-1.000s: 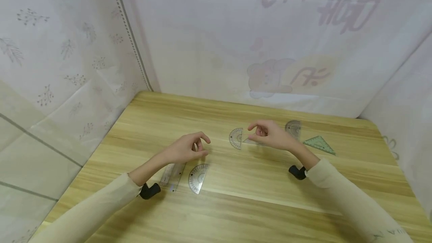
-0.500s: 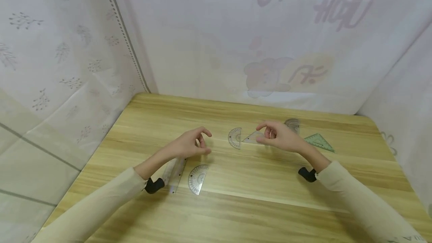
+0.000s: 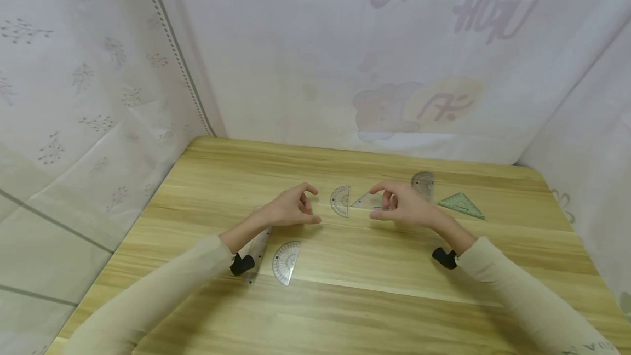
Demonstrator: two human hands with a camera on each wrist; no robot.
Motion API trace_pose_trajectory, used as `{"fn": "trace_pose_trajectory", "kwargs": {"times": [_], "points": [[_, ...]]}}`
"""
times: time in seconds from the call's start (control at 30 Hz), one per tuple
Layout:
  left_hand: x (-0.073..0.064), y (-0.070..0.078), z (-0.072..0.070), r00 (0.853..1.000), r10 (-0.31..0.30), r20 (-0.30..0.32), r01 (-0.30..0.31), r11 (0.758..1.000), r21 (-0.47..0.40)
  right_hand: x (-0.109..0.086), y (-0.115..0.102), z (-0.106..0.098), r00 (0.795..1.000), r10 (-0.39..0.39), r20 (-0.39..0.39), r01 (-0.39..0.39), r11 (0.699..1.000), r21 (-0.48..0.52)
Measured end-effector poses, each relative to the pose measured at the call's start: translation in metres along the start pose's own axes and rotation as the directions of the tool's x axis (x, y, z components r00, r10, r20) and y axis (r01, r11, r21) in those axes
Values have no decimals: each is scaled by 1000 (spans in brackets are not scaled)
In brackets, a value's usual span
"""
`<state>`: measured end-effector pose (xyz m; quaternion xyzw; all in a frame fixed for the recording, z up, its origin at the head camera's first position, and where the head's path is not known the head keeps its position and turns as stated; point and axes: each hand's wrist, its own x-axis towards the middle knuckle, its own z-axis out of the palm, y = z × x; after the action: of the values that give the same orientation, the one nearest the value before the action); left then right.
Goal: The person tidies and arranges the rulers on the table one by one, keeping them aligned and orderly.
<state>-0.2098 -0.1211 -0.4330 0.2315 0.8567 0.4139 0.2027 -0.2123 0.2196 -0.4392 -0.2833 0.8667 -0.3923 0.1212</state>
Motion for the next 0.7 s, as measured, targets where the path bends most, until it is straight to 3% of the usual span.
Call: {"fn": "trace_pose_trajectory", "kwargs": {"times": [0.3,0.7], "points": [[15,2,12,1000,28,-12,-27,998,64,7,-2,7,1000,27,-12,-28,997,-65],[30,4,23,999,-10,-50,14,996,84,28,4,11,998,67,7,-66,993,-95]]}}
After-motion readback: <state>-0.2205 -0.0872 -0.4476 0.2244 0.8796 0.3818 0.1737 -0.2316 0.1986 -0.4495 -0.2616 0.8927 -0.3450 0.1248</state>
